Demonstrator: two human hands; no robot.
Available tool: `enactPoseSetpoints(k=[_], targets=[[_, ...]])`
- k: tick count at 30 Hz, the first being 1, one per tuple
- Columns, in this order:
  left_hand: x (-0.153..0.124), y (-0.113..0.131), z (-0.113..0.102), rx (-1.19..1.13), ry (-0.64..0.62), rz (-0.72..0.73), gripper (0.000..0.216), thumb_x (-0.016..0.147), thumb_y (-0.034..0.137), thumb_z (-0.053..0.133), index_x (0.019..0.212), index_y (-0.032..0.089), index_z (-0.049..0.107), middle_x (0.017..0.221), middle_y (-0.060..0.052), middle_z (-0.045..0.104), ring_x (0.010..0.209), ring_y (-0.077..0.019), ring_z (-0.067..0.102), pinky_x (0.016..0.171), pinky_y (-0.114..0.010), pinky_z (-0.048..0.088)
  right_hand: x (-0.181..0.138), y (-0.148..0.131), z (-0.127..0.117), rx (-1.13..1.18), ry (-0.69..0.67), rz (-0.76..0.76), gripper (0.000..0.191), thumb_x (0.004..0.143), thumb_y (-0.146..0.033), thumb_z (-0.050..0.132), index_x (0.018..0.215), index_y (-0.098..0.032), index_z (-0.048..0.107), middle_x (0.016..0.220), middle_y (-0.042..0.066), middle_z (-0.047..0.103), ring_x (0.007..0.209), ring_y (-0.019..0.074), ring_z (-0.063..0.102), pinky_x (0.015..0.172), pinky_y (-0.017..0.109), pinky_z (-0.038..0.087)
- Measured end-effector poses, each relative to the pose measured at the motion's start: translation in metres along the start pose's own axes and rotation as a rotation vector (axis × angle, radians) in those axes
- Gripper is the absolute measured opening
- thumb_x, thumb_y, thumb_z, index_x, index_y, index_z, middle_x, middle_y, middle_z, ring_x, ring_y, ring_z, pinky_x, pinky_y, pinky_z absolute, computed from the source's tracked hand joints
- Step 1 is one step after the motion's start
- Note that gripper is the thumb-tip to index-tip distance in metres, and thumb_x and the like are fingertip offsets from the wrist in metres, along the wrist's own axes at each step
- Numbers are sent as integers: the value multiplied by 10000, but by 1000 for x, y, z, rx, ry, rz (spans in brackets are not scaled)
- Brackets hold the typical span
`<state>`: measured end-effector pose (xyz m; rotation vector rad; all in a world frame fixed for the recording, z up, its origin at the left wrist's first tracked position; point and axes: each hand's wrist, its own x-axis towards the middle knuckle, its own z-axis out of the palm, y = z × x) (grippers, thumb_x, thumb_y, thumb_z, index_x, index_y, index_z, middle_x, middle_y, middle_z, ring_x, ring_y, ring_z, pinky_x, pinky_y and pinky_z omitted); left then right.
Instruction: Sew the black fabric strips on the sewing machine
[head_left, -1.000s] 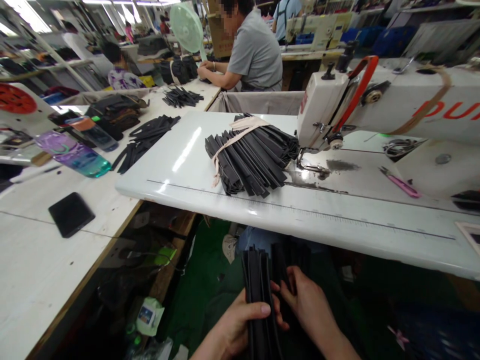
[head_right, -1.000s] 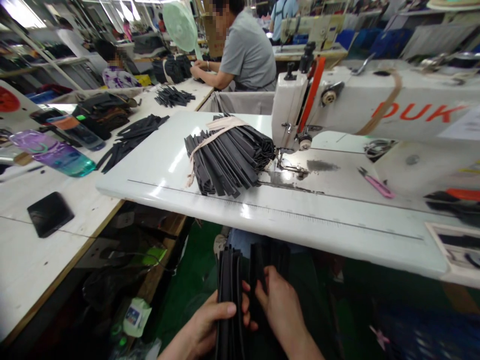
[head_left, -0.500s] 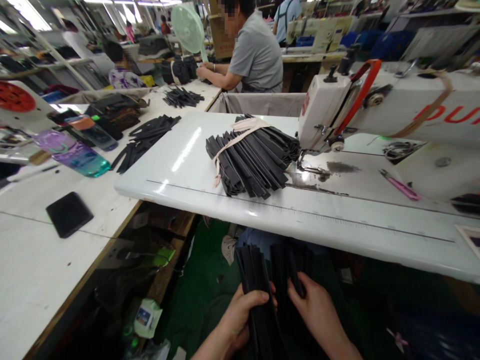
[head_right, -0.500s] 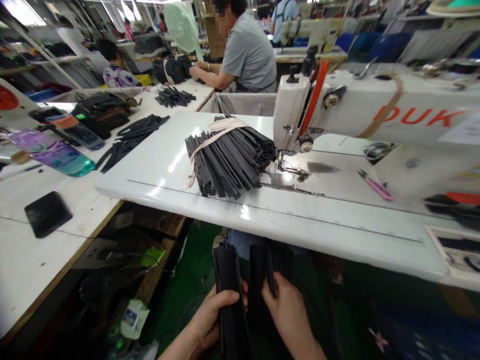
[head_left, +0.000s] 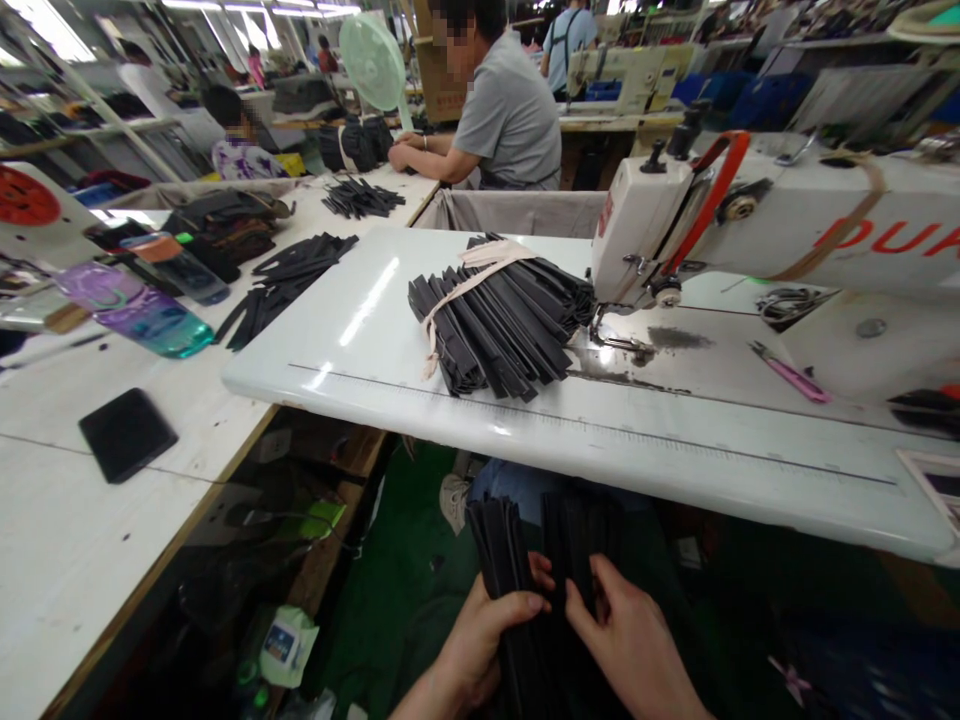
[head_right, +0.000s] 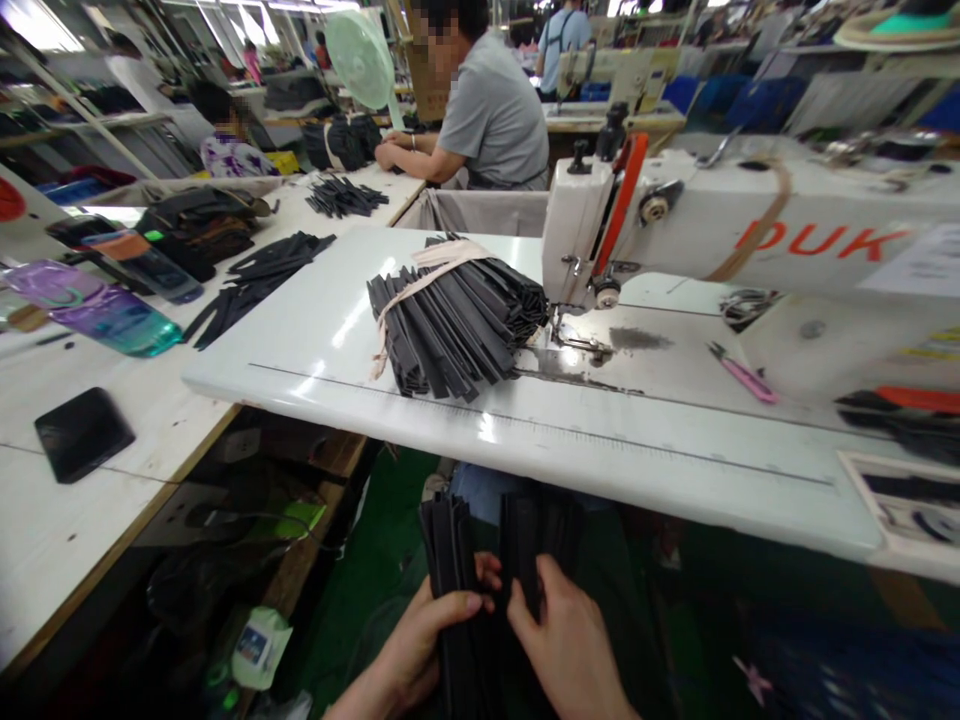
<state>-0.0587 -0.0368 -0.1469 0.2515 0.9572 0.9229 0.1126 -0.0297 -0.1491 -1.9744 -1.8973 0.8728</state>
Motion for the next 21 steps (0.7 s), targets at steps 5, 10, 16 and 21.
enactPoseSetpoints(k=[5, 10, 16, 21], targets=[[-2, 2, 0, -85, -188, -27, 417, 590, 187, 778, 998, 150, 700, 1155, -138, 694, 1082, -331, 611, 946, -417, 441, -12, -28, -18, 246, -218, -82, 306, 919, -399, 414, 971, -199, 639, 932, 86, 711, 867, 237, 686, 781, 308, 499], [0, 1, 0, -140, -75, -20, 308, 629, 197, 752, 920, 149, 663, 1019, -126, 720, 1026, -302, 633, 915, -426, 460, -7, -15, -42, 413, -447, -79, 289, 906, -433, 474, 913, -227, 677, 983, 53, 710, 870, 203, 677, 781, 271, 510], [6, -2, 7, -212, -220, -18, 266, 620, 158, 753, 856, 151, 631, 820, -33, 644, 772, -198, 654, 896, -437, 476, 9, 40, -15, 83, 141, 180, 368, 770, -563, 561, 897, -218, 582, 699, 32, 662, 556, 217, 640, 517, 308, 470], [14, -9, 5, -188, -176, -18, 281, 635, 163, 737, 892, 145, 625, 857, -41, 645, 727, -167, 624, 916, -474, 479, 11, 38, 2, 105, 105, 150, 358, 841, -507, 449, 920, -202, 619, 780, 89, 714, 724, 285, 710, 616, 351, 516]])
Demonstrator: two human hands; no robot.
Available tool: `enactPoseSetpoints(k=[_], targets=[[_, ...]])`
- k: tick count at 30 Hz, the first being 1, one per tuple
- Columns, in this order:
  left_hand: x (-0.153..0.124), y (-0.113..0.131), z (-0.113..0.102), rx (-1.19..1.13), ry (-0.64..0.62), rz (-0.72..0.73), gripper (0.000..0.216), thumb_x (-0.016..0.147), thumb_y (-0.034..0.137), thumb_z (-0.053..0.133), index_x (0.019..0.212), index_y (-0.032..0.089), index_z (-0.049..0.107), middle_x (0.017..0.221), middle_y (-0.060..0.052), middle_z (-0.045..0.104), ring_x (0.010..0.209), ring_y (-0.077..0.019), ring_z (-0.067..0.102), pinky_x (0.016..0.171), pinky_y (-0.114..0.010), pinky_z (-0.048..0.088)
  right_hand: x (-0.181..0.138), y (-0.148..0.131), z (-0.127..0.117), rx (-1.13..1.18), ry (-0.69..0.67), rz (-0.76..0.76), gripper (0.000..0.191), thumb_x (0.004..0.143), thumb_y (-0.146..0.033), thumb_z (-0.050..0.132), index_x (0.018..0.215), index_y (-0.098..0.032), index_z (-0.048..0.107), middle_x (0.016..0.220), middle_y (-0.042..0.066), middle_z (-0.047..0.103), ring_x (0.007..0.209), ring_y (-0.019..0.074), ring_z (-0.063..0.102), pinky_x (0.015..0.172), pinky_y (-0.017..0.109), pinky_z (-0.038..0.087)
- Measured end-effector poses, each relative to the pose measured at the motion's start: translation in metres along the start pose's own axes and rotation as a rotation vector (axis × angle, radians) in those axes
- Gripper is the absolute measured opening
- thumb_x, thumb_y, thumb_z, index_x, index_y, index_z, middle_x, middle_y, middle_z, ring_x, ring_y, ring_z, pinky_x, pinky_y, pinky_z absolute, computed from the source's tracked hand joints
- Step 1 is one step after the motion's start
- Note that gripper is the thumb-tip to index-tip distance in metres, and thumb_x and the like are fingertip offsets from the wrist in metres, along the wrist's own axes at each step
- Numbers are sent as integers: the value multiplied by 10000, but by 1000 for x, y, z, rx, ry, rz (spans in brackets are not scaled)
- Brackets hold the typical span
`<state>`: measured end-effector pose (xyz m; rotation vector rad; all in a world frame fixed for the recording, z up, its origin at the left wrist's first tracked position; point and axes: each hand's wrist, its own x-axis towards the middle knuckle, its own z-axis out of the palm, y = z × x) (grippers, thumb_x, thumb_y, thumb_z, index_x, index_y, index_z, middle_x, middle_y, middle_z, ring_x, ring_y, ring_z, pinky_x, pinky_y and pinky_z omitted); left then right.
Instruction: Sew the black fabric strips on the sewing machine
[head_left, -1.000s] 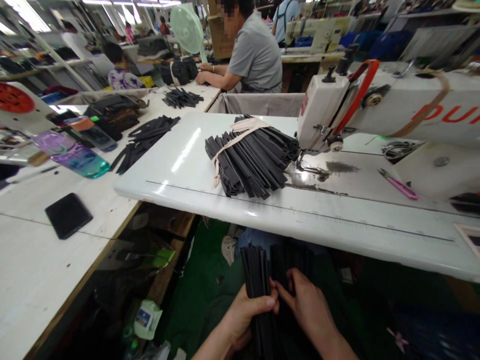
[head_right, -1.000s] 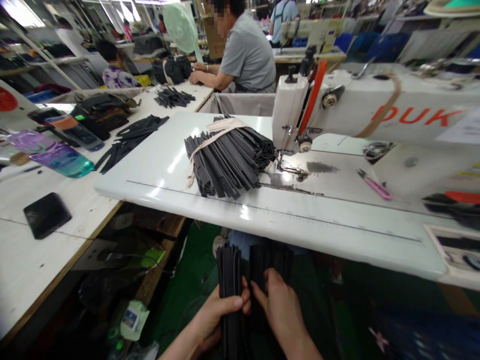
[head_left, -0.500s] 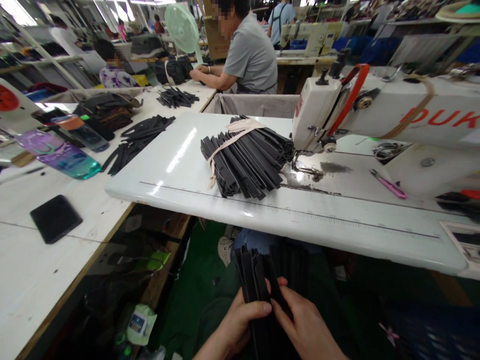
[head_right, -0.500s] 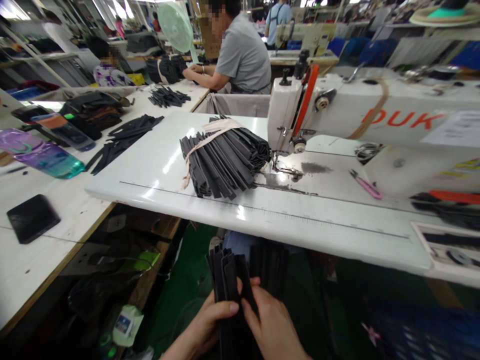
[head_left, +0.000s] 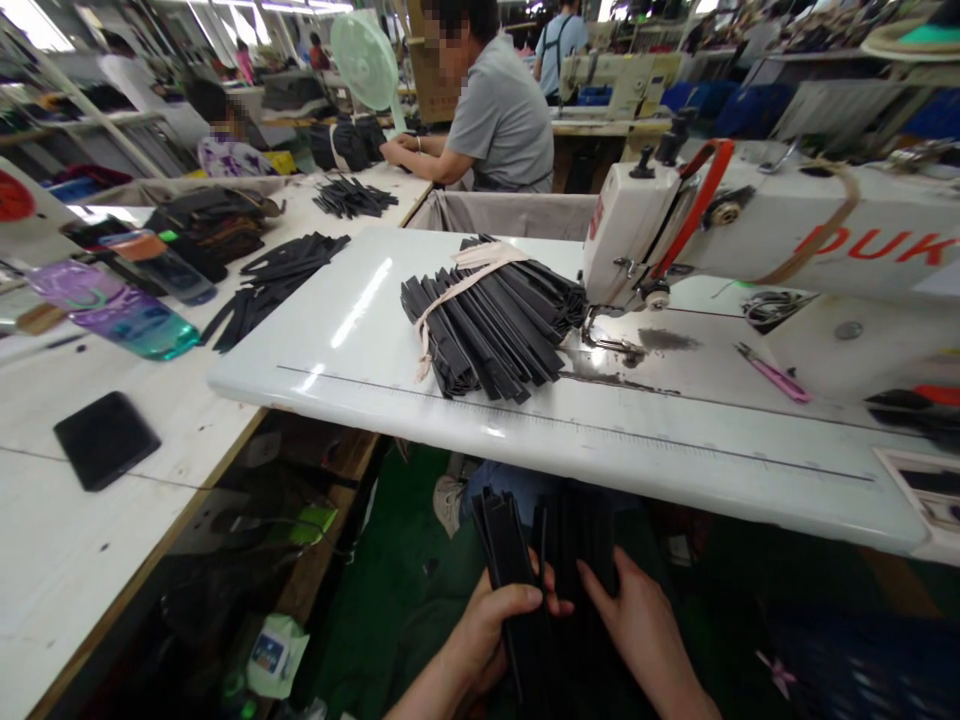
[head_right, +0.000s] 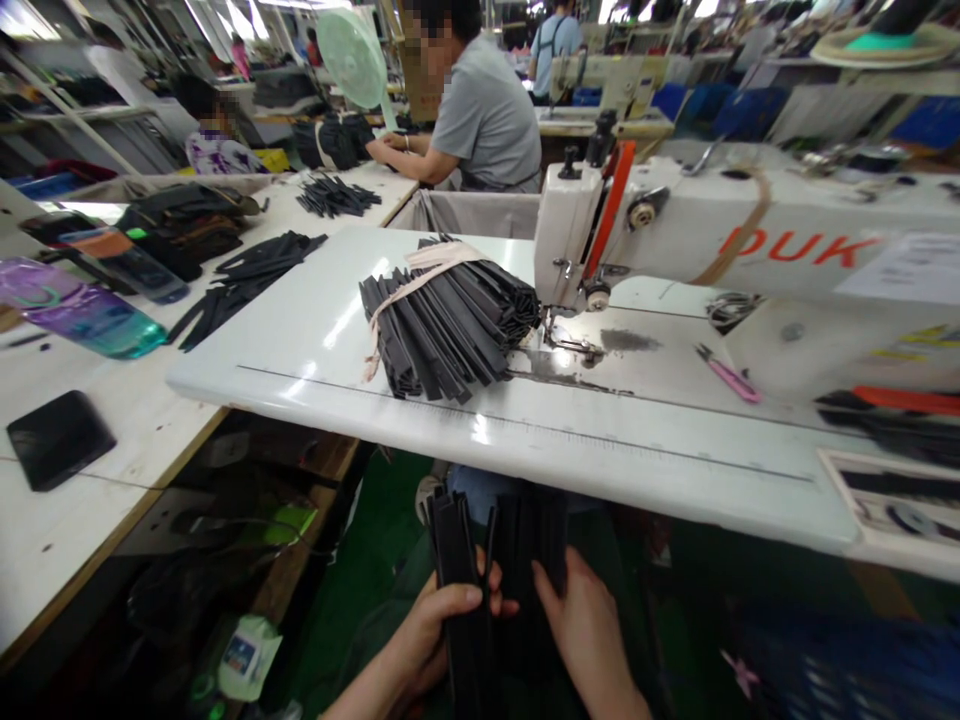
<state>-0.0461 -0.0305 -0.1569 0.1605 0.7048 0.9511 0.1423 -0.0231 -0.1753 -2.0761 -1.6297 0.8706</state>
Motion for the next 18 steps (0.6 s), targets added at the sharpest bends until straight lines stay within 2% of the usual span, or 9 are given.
enactPoseSetpoints(k=[3, 7, 10, 14, 16, 18], targets=[[1, -2, -3, 13, 13, 21, 267, 633, 165, 727, 873, 146, 613, 836, -36, 635, 700, -154, 603, 808, -389, 503, -4, 0, -3, 18, 9, -12, 435, 886, -532, 365, 934, -194, 634, 914, 133, 729, 845, 309, 713, 710, 384, 530], [-1, -2, -1, 26, 50, 36, 285, 636, 167, 724, 892, 160, 599, 830, -26, 633, 661, -137, 580, 678, -301, 459, -8, 4, -5, 36, 47, -13, 500, 921, -577, 293, 947, -194, 613, 930, 149, 715, 869, 303, 703, 761, 394, 528], [-2, -1, 3, 52, 66, 35, 338, 641, 186, 735, 954, 158, 613, 805, -21, 631, 639, -131, 565, 654, -286, 432, -8, 6, -4, 47, 65, -8, 495, 930, -584, 291, 974, -194, 592, 915, 143, 715, 841, 300, 706, 738, 388, 535], [-3, 3, 4, 117, 26, 11, 231, 667, 231, 726, 843, 98, 657, 667, -33, 602, 625, -133, 548, 631, -265, 400, -10, 9, -4, 67, 59, 9, 468, 942, -567, 332, 1053, -187, 583, 886, 117, 731, 777, 282, 717, 663, 352, 545], [-3, 4, 3, 102, 26, 37, 307, 642, 210, 739, 924, 108, 671, 709, -29, 620, 634, -137, 564, 650, -275, 415, -12, 11, -5, 78, 64, -4, 473, 948, -563, 349, 1099, -187, 593, 939, 115, 732, 835, 272, 717, 699, 340, 550], [-3, 4, 1, 78, 34, 51, 408, 614, 181, 751, 1010, 132, 665, 758, -24, 638, 647, -146, 587, 667, -288, 432, -14, 13, -7, 92, 102, -69, 480, 943, -577, 372, 1093, -198, 625, 1045, 119, 713, 974, 266, 690, 812, 344, 539]])
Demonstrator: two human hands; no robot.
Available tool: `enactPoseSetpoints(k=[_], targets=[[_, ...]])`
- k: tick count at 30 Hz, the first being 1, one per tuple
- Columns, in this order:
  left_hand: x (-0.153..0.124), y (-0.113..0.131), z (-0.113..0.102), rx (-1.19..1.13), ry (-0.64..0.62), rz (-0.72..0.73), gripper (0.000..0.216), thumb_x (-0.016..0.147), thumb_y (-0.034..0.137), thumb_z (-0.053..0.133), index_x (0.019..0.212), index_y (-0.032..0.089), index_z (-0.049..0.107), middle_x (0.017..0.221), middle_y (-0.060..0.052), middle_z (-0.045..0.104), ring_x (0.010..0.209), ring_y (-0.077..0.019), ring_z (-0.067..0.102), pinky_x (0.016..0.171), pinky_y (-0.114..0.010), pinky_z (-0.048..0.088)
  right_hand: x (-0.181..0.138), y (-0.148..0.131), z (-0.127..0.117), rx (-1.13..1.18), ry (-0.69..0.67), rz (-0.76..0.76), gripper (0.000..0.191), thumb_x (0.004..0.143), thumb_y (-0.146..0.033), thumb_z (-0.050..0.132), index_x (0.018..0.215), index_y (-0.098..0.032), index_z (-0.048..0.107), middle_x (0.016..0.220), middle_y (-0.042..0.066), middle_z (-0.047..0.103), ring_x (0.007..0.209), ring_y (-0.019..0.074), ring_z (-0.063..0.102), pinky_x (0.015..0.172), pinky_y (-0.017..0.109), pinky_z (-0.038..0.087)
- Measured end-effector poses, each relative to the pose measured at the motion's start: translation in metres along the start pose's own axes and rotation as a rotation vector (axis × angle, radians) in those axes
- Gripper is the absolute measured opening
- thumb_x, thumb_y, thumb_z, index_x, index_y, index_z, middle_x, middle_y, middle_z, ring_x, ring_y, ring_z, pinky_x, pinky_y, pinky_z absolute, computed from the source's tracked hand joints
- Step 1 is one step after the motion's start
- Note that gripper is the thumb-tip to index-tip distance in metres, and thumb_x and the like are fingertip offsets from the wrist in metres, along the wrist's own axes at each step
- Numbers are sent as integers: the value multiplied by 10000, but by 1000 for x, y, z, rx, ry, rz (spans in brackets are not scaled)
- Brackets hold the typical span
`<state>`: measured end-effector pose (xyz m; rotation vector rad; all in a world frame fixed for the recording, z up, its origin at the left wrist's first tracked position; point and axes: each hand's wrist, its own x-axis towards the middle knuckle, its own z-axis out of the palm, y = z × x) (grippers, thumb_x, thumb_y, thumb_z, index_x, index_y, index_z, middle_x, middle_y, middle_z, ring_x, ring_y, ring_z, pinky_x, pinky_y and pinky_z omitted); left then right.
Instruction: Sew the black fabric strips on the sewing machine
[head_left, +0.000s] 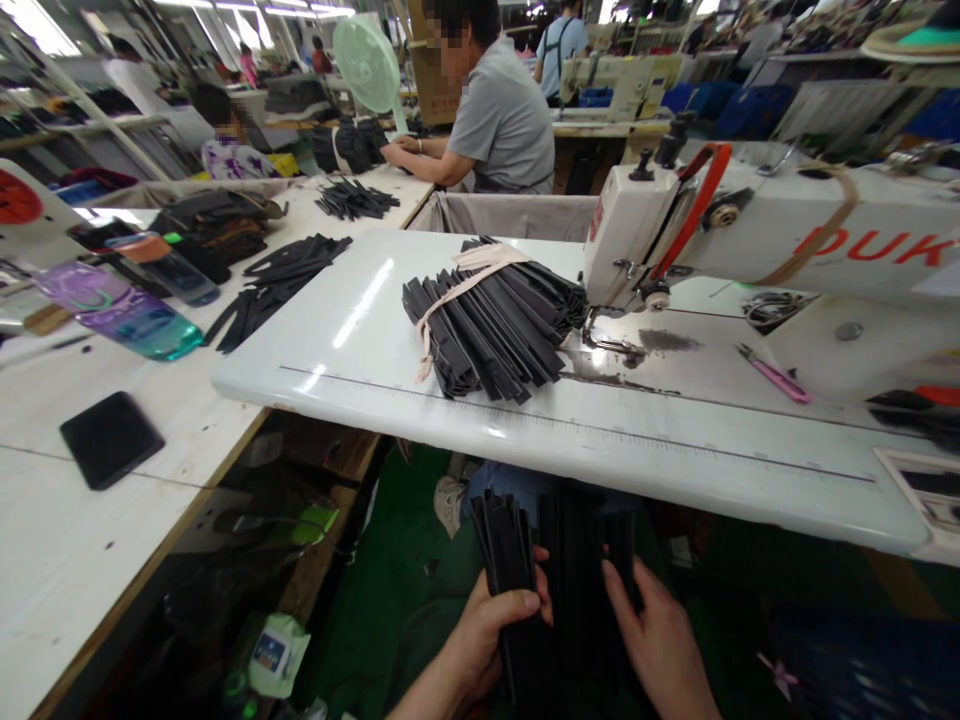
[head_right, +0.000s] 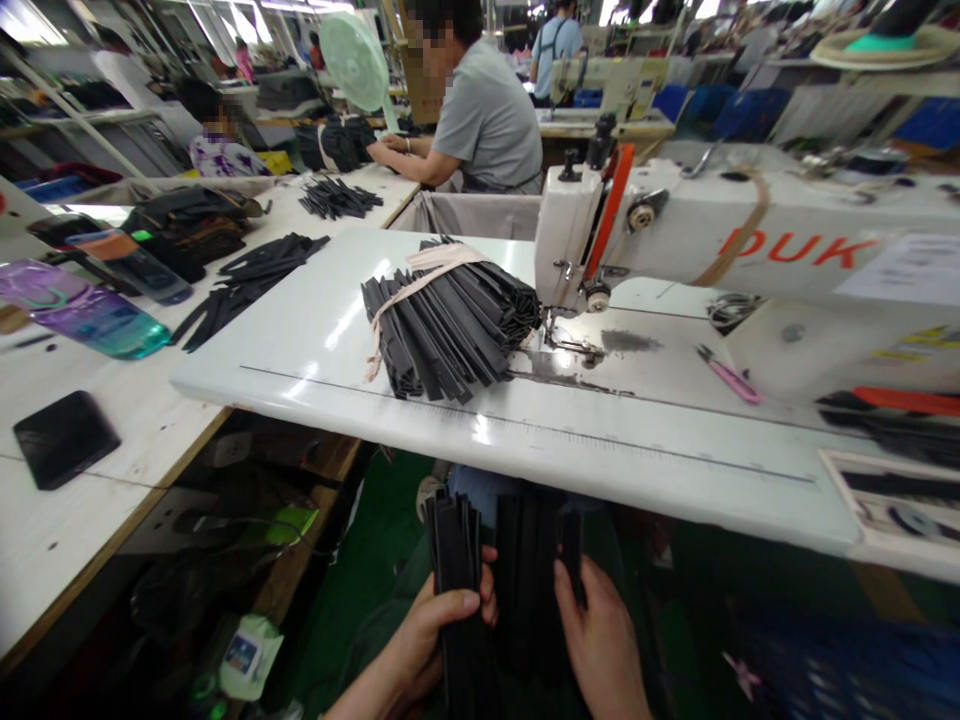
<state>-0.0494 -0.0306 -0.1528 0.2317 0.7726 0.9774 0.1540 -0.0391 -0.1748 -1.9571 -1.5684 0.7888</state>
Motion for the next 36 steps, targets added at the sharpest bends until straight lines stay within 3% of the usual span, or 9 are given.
enactPoseSetpoints(k=[2, 5, 11, 15, 17, 19, 23, 30, 36], targets=[[0, -1, -2, -4, 0, -18, 407, 604, 167, 752, 1000, 134, 667, 750, -27, 647, 653, -152, 597, 663, -288, 439, -3, 1, -2, 0, 67, -53, 495, 932, -600, 386, 1047, -199, 651, 1076, 128, 697, 1027, 270, 669, 861, 352, 524], [-1, -2, -4, 11, -4, -35, 354, 600, 157, 752, 947, 138, 684, 799, -45, 673, 699, -163, 614, 695, -295, 459, -9, -4, -3, -8, 80, -29, 511, 935, -612, 366, 1053, -189, 628, 932, 120, 721, 848, 265, 711, 701, 329, 551], [-5, 5, 2, 23, -92, -94, 542, 583, 176, 759, 1118, 131, 685, 1148, -140, 689, 1129, -330, 590, 1016, -440, 401, -19, -45, 2, -10, -357, -78, 521, 985, -540, 224, 1073, -188, 597, 790, 90, 724, 693, 241, 715, 619, 289, 521], [-7, 5, 1, 49, -129, -82, 436, 578, 164, 735, 1011, 115, 713, 1175, -156, 687, 1162, -347, 571, 1036, -448, 385, -25, -65, 1, 52, -441, -144, 536, 986, -517, 226, 1001, -188, 649, 911, 111, 730, 823, 247, 716, 705, 294, 512], [-7, 3, -1, 48, -161, -76, 379, 581, 187, 719, 950, 100, 714, 1163, -172, 685, 1058, -336, 619, 940, -435, 452, -24, -64, -2, 146, -465, -105, 580, 995, -511, 186, 868, -206, 662, 774, 75, 710, 726, 220, 701, 641, 276, 498], [-6, 0, -2, 13, -192, -67, 324, 594, 202, 704, 901, 97, 707, 1075, -164, 701, 956, -310, 647, 865, -419, 483, -19, -57, -3, 129, -391, -24, 577, 990, -514, 187, 780, -219, 637, 658, 45, 659, 604, 194, 656, 569, 269, 470], [-6, -5, -5, -72, -151, -36, 296, 617, 176, 702, 909, 129, 694, 861, -74, 684, 863, -228, 650, 862, -371, 485, 2, -37, 8, -58, -147, 15, 364, 861, -516, 431, 924, -204, 608, 824, 71, 673, 673, 211, 646, 634, 310, 472], [-5, -9, -11, -62, -95, -49, 312, 625, 185, 701, 929, 116, 696, 829, -71, 667, 738, -178, 622, 698, -303, 497, 8, -22, 13, -121, -116, 79, 287, 859, -453, 379, 927, -227, 541, 732, 40, 664, 645, 204, 664, 590, 289, 467], [-4, -9, -9, -112, -88, -49, 291, 629, 159, 686, 918, 125, 695, 842, -67, 666, 742, -177, 624, 713, -305, 500, 14, -8, 5, -216, -80, 149, 363, 848, -528, 399, 910, -199, 540, 718, 128, 683, 655, 324, 688, 573, 366, 461]])
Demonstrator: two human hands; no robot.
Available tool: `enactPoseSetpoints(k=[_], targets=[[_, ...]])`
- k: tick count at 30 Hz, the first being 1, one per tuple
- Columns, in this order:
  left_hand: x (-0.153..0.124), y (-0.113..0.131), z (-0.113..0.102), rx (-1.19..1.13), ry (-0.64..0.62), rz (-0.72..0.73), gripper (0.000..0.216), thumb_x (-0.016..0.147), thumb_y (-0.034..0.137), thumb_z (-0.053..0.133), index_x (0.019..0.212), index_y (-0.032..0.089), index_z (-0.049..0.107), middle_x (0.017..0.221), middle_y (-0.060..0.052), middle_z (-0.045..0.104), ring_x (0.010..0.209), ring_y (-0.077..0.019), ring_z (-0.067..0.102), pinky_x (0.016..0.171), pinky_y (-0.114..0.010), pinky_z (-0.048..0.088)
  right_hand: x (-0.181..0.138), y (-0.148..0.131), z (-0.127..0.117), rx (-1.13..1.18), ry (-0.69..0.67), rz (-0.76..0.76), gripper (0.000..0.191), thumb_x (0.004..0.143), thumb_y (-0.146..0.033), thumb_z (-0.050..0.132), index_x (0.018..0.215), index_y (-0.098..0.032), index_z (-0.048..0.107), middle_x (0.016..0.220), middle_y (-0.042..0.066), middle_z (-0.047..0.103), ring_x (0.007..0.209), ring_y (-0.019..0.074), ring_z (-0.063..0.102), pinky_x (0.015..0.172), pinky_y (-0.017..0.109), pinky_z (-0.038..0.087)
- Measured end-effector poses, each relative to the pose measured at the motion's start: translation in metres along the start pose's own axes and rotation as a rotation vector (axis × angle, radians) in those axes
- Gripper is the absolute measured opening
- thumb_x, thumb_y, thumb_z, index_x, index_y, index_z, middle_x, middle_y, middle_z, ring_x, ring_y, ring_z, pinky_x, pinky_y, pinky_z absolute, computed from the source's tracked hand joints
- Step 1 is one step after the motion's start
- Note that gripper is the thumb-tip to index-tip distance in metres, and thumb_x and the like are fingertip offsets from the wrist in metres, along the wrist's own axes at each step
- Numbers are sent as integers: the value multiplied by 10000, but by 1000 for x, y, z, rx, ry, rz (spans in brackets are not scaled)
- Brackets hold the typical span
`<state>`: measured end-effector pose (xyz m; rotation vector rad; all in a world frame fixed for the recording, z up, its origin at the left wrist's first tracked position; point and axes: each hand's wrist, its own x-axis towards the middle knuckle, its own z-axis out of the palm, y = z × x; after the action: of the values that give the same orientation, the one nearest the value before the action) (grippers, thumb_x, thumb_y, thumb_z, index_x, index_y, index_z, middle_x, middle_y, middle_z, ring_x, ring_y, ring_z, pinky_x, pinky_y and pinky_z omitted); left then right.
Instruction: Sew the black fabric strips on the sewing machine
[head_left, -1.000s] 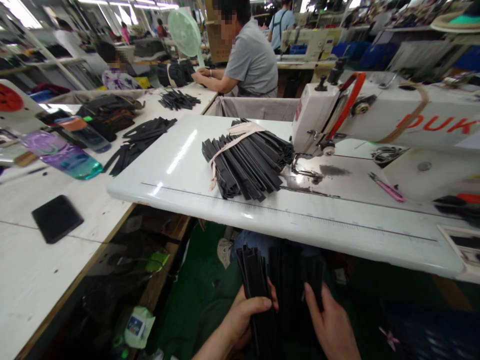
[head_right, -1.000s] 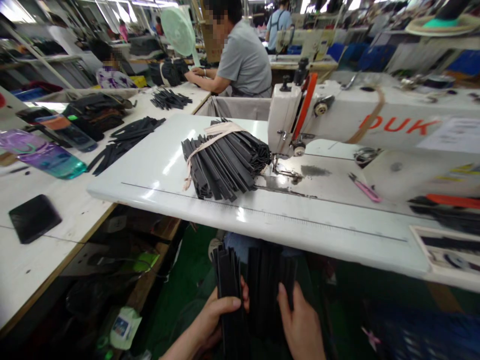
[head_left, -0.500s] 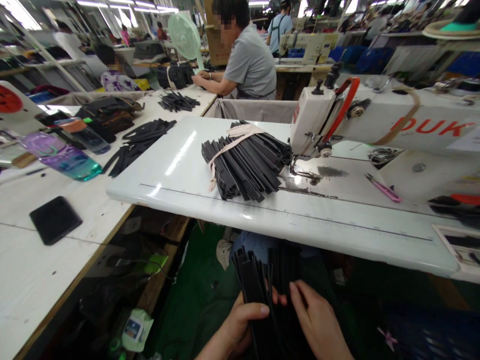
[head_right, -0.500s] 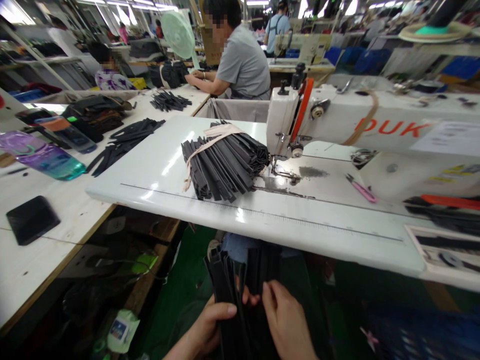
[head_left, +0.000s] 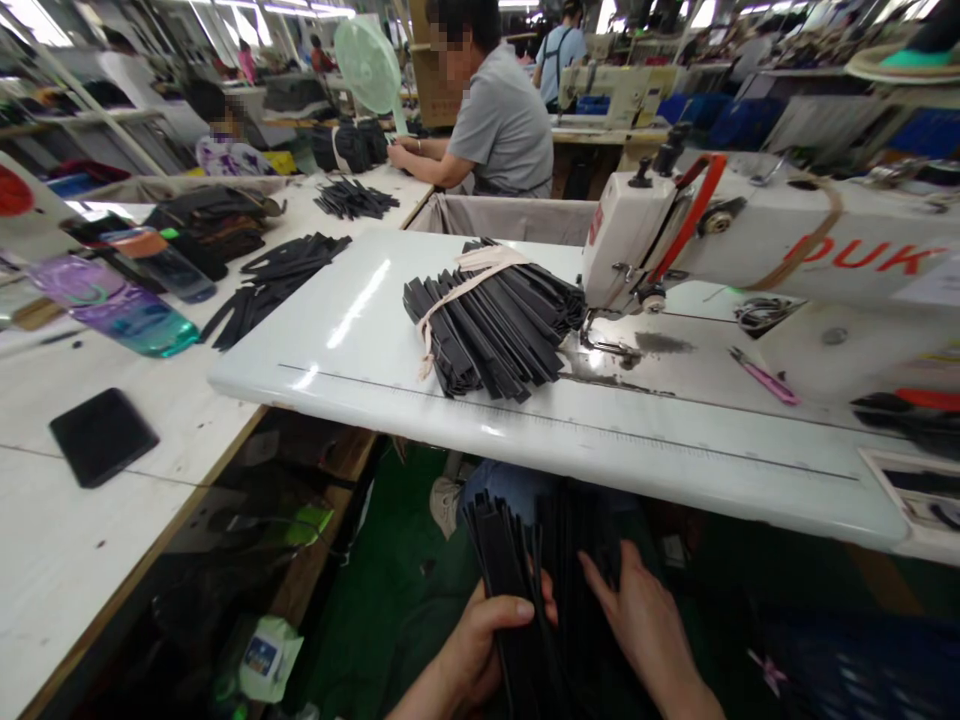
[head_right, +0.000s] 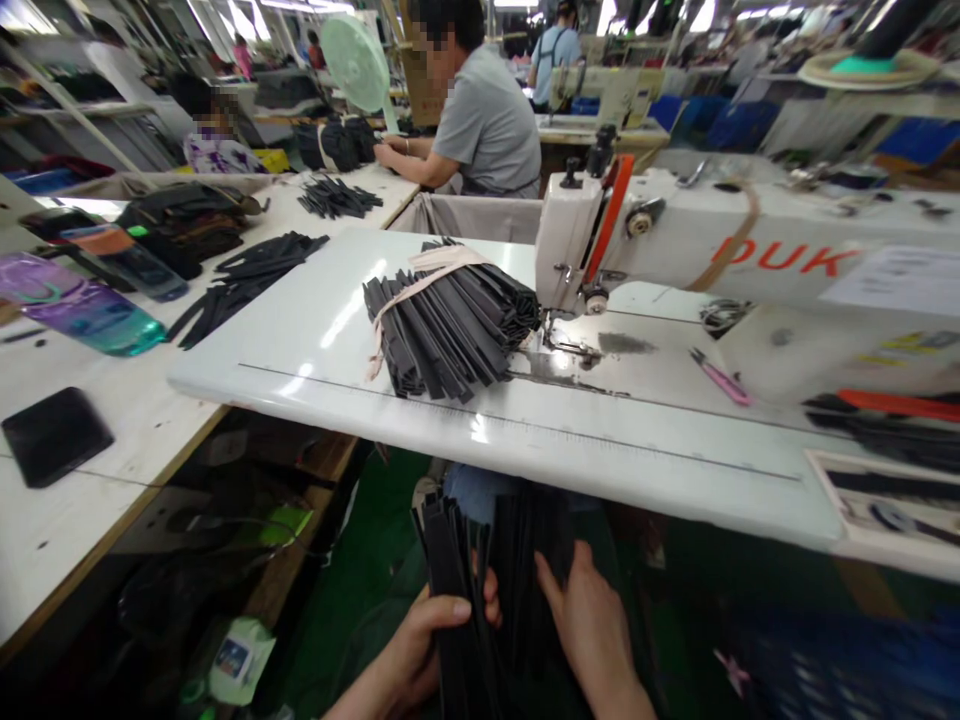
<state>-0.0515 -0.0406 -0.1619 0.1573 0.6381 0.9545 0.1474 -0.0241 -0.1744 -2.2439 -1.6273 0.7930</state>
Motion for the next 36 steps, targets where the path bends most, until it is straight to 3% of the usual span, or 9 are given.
enactPoseSetpoints(k=[4, 12, 15, 18, 22, 28, 30, 33, 36], targets=[[0, 0, -3, -2, 11, -18, 312, 630, 163, 700, 940, 134, 691, 859, -69, 673, 752, -183, 626, 723, -316, 499, 7, 5, 6, 44, -3, -19, 339, 816, -539, 467, 776, -223, 583, 728, 116, 697, 700, 307, 703, 610, 340, 486], [-1, -2, -4, 47, 68, -30, 287, 671, 198, 705, 939, 98, 695, 815, -89, 684, 745, -183, 627, 717, -305, 489, -4, 21, -2, 262, 37, -55, 517, 820, -622, 448, 975, -169, 643, 900, 110, 736, 818, 266, 707, 713, 318, 553], [-1, 1, 0, 58, 23, -25, 316, 677, 204, 718, 972, 93, 702, 811, -85, 687, 764, -189, 637, 758, -322, 493, -17, 11, -9, 317, 61, -73, 469, 890, -598, 395, 933, -192, 625, 874, 93, 725, 816, 240, 696, 749, 307, 550], [-3, 4, 4, 41, 4, -47, 464, 644, 187, 761, 1097, 131, 678, 927, -93, 712, 875, -239, 665, 862, -383, 488, -31, -17, -12, 384, 2, -143, 407, 955, -516, 366, 1040, -194, 599, 949, 91, 715, 885, 219, 685, 816, 298, 539], [-6, 4, 10, 92, 48, -50, 539, 594, 204, 824, 1106, 137, 668, 978, -108, 726, 962, -294, 669, 928, -435, 469, -38, -50, 1, 309, -79, -327, 377, 991, -402, 307, 1202, -175, 522, 1105, 121, 679, 1018, 214, 662, 850, 305, 537], [-7, 6, 16, 87, -19, 16, 580, 570, 205, 816, 1125, 114, 671, 993, -114, 730, 1068, -328, 643, 1020, -443, 404, -21, -41, 27, -138, 279, -826, 427, 921, -300, 371, 1293, -147, 514, 1325, 177, 582, 1160, 341, 573, 888, 506, 485], [-5, 7, 15, 44, -39, 39, 539, 589, 209, 777, 1106, 91, 681, 998, -133, 729, 1085, -342, 635, 1036, -450, 387, -11, -35, 30, -214, 329, -961, 502, 879, -270, 380, 1345, -110, 481, 1364, 204, 547, 1194, 368, 550, 887, 541, 463], [-2, 4, 12, -9, -7, 99, 480, 604, 190, 725, 1073, 93, 690, 936, -133, 738, 1031, -346, 656, 1013, -464, 395, -1, -38, 30, -232, 288, -1084, 569, 819, -310, 435, 1328, -71, 524, 1353, 233, 543, 1172, 389, 571, 912, 584, 443], [0, 3, 7, -51, 40, 161, 459, 598, 181, 717, 1048, 96, 689, 776, -104, 724, 855, -305, 688, 929, -453, 453, 3, -57, 22, -156, 102, -1056, 590, 766, -407, 526, 1277, -123, 614, 1354, 185, 548, 1152, 392, 593, 910, 573, 482]])
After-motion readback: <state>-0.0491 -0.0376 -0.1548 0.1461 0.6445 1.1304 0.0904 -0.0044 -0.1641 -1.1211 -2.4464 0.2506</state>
